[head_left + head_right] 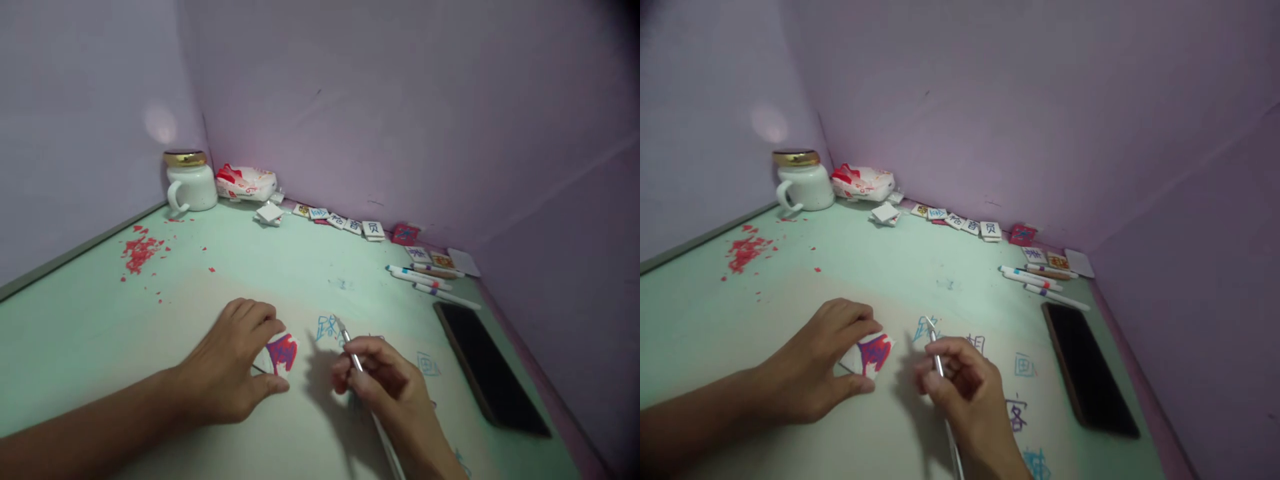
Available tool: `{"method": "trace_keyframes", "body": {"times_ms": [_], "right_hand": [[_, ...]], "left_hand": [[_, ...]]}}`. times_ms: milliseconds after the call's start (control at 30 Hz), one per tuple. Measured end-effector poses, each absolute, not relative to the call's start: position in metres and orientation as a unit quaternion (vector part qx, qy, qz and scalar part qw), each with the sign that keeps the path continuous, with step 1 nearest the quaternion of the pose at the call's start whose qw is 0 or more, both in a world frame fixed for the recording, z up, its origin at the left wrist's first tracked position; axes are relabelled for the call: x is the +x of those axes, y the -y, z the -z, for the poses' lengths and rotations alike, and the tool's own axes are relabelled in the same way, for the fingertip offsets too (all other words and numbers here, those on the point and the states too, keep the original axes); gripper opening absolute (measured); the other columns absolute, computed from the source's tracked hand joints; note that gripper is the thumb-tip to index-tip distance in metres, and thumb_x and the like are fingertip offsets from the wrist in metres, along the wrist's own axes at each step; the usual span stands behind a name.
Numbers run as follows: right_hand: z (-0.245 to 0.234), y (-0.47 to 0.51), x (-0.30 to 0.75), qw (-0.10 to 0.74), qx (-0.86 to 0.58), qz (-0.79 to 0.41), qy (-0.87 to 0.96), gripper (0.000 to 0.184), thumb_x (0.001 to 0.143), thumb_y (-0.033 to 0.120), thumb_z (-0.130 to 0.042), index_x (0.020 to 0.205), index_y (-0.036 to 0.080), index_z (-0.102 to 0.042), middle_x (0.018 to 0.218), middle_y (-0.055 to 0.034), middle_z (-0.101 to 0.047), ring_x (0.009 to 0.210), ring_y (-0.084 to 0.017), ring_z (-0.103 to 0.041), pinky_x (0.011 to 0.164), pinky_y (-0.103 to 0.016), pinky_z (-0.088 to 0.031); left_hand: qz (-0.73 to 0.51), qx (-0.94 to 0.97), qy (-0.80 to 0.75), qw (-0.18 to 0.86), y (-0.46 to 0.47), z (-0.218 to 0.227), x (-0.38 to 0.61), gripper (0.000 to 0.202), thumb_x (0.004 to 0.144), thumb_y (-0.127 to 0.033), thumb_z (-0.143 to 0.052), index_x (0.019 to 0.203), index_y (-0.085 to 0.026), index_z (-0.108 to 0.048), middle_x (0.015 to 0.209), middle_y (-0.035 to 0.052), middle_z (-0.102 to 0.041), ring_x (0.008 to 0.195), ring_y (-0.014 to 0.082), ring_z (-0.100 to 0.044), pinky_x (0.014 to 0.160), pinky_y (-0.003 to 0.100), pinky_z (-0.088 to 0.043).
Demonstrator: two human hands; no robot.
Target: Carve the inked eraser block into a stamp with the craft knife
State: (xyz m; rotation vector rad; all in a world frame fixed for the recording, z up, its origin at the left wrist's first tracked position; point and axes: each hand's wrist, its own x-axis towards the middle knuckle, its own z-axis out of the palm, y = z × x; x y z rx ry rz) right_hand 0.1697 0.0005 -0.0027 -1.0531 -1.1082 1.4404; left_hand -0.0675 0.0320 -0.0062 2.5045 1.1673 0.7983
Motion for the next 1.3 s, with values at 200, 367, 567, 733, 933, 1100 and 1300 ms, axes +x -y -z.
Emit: {"method": "trace_keyframes", "body": {"times_ms": [200, 367, 567, 733, 933, 1100, 1300], "right_hand": [[-0.005, 0.005, 0.164, 0.361, -0.543, -0.441, 0.617, 0.016, 0.095, 0.035, -0.046, 0.102, 0.024, -0.055, 0.074, 0.0008, -0.069, 0.055, -0.012, -0.059, 0.055, -0.025, -0.045], [-0.003, 0.011, 0.156, 0.296, -0.561, -0.170, 0.754, 0.026, 0.091, 0.020, -0.039, 0.099, 0.022, -0.064, 0.087, -0.0062, -0.070, 0.073, -0.020, -0.067, 0.058, -0.030, -0.050], [0.003, 0.010, 0.145, 0.289, -0.556, -0.069, 0.776, 0.030, 0.083, 0.014, -0.041, 0.093, 0.020, -0.068, 0.075, -0.0052, -0.067, 0.062, -0.022, -0.067, 0.048, -0.030, -0.048], [0.005, 0.013, 0.143, 0.319, -0.557, -0.085, 0.762, 0.026, 0.089, 0.018, -0.044, 0.092, 0.022, -0.070, 0.077, -0.0053, -0.066, 0.063, -0.019, -0.065, 0.050, -0.026, -0.047], [0.007, 0.012, 0.138, 0.313, -0.585, -0.085, 0.743, 0.023, 0.090, 0.025, -0.048, 0.085, 0.023, -0.070, 0.070, -0.0016, -0.063, 0.056, -0.018, -0.062, 0.048, -0.026, -0.039], [0.006, 0.012, 0.140, 0.301, -0.591, -0.090, 0.743, 0.023, 0.092, 0.024, -0.046, 0.086, 0.023, -0.069, 0.074, -0.0018, -0.064, 0.064, -0.019, -0.063, 0.051, -0.026, -0.038], [0.004, 0.011, 0.139, 0.291, -0.587, -0.068, 0.752, 0.024, 0.093, 0.023, -0.045, 0.083, 0.022, -0.067, 0.073, -0.0016, -0.065, 0.067, -0.021, -0.062, 0.052, -0.027, -0.036]], "left_hand": [[-0.242, 0.871, -0.420, 0.084, -0.027, 0.002, -0.067, 0.036, 0.069, -0.031, -0.078, 0.095, -0.017, -0.056, 0.093, 0.0069, -0.058, 0.084, 0.0267, -0.051, 0.080, 0.045, -0.039], [-0.252, 0.879, -0.399, 0.061, -0.023, 0.001, -0.066, 0.031, 0.076, -0.027, -0.069, 0.102, -0.017, -0.055, 0.096, 0.0085, -0.058, 0.087, 0.0281, -0.051, 0.080, 0.046, -0.038], [-0.261, 0.882, -0.387, 0.060, -0.021, 0.000, -0.064, 0.027, 0.076, -0.024, -0.066, 0.100, -0.016, -0.056, 0.094, 0.0087, -0.057, 0.084, 0.0272, -0.050, 0.079, 0.046, -0.039], [-0.267, 0.883, -0.383, 0.057, -0.020, 0.001, -0.063, 0.024, 0.079, -0.023, -0.063, 0.100, -0.016, -0.056, 0.094, 0.0094, -0.058, 0.084, 0.0272, -0.050, 0.078, 0.047, -0.039], [-0.275, 0.879, -0.386, 0.053, -0.021, 0.002, -0.062, 0.022, 0.079, -0.026, -0.063, 0.098, -0.016, -0.057, 0.094, 0.0093, -0.060, 0.086, 0.0275, -0.054, 0.082, 0.047, -0.040], [-0.263, 0.884, -0.383, 0.046, -0.021, 0.001, -0.063, 0.022, 0.080, -0.028, -0.063, 0.097, -0.016, -0.057, 0.095, 0.0106, -0.061, 0.085, 0.0280, -0.054, 0.081, 0.048, -0.041], [-0.258, 0.887, -0.380, 0.048, -0.023, 0.003, -0.064, 0.023, 0.080, -0.029, -0.064, 0.099, -0.017, -0.056, 0.094, 0.0096, -0.061, 0.085, 0.0274, -0.054, 0.081, 0.046, -0.040]]}}
